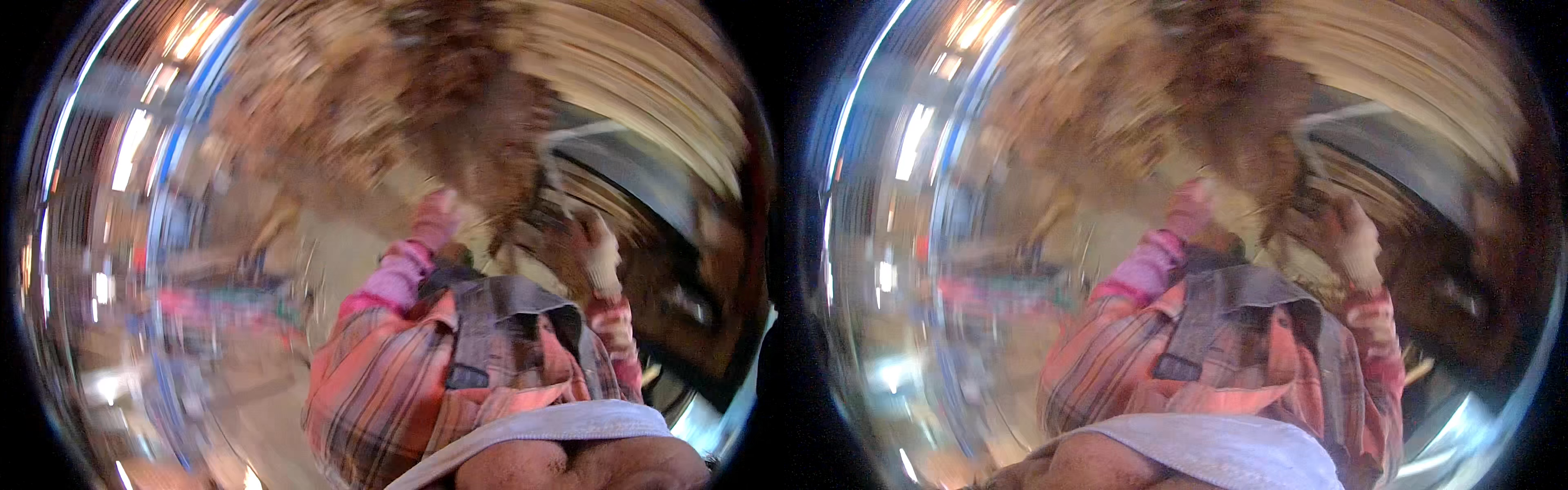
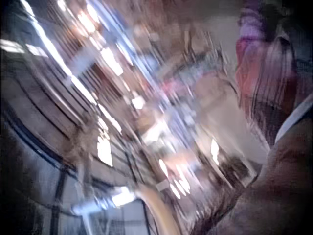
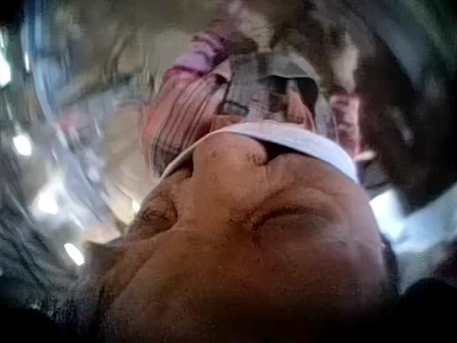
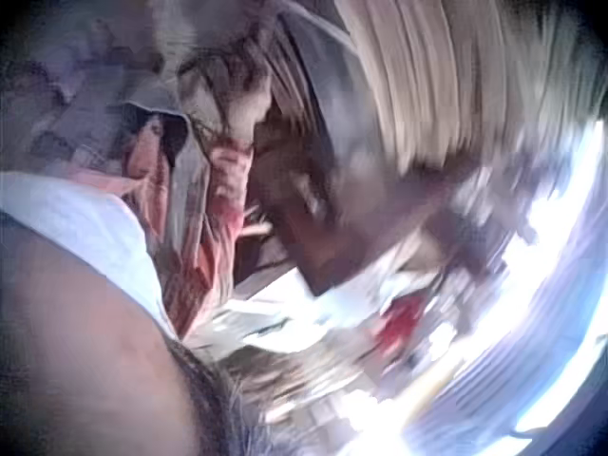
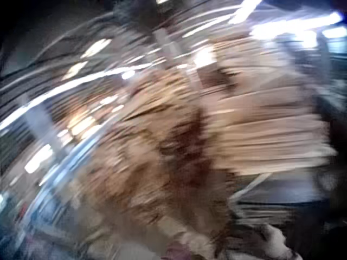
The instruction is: The person unties a bundle of wooden planks and places them on a workbench. They then use a handheld air nozzle to blow dust off the planks and the work surface. The person proceeds to pick up individual planks and push them through a machine, likely a planer or saw, to process the wood.
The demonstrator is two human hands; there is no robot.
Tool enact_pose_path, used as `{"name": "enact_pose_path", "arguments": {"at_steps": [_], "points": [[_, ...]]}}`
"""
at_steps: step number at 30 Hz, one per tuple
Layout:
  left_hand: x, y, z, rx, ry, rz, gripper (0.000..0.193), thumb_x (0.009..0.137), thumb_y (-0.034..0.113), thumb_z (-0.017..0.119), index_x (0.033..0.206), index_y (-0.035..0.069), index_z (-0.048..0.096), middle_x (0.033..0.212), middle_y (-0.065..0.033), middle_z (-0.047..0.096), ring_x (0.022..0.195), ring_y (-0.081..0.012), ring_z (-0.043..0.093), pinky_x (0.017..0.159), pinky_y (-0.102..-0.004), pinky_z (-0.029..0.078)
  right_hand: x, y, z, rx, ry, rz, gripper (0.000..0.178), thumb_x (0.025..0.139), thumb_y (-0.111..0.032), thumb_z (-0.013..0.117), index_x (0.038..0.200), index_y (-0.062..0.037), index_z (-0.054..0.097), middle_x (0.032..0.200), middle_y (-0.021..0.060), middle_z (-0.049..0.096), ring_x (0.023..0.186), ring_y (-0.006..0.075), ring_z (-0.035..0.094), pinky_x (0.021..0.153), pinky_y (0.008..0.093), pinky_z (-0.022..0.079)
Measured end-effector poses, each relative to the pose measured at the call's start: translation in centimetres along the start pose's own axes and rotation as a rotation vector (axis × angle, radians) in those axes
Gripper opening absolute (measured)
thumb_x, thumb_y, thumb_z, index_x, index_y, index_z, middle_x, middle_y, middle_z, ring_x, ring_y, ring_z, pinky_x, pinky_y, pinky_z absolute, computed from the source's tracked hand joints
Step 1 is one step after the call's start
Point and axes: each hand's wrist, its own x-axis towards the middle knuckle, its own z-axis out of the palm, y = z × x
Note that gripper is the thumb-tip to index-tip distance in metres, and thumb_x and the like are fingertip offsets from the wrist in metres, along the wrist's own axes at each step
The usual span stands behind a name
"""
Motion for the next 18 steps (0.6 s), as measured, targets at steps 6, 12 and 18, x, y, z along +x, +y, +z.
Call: {"name": "enact_pose_path", "arguments": {"at_steps": [6, 12, 18], "points": [[-9.4, -13.0, 6.2, -0.256, -0.18, -0.294, 0.045, 0.087, 0.042, 0.056, 0.108, 0.005, 0.07, 0.114, -0.0215, 0.066, 0.112, -0.0411, 0.06, 0.098, -0.0466, 0.047, -1.2, 4.4, 13.6, -0.183, -0.25, -0.197, 0.022, 0.093, -0.02, 0.062, 0.109, -0.0059, 0.064, 0.086, 0.0164, 0.068, 0.076, 0.0292, 0.066, 0.071, 0.0383, 0.051], [-19.5, -37.8, 5.9, -0.592, -0.059, -0.788, 0.043, 0.086, 0.037, 0.056, 0.111, 0.006, 0.07, 0.109, -0.0208, 0.069, 0.106, -0.0405, 0.064, 0.095, -0.0474, 0.049, 1.5, -19.9, 30.6, -0.029, -0.403, -0.308, 0.023, 0.091, -0.02, 0.063, 0.106, -0.0026, 0.065, 0.085, 0.0154, 0.067, 0.073, 0.0305, 0.064, 0.069, 0.0398, 0.05], [-30.7, -61.8, 2.0, 0.078, 0.233, -0.803, 0.023, 0.088, 0.016, 0.052, 0.098, 0.008, 0.071, 0.095, -0.0193, 0.071, 0.09, -0.0383, 0.07, 0.076, -0.0492, 0.056, 0.9, -27.8, 42.8, -0.255, -0.771, -0.478, 0.028, 0.089, -0.028, 0.06, 0.105, -0.0061, 0.066, 0.101, 0.0228, 0.067, 0.098, 0.0441, 0.063, 0.085, 0.0501, 0.05]]}}
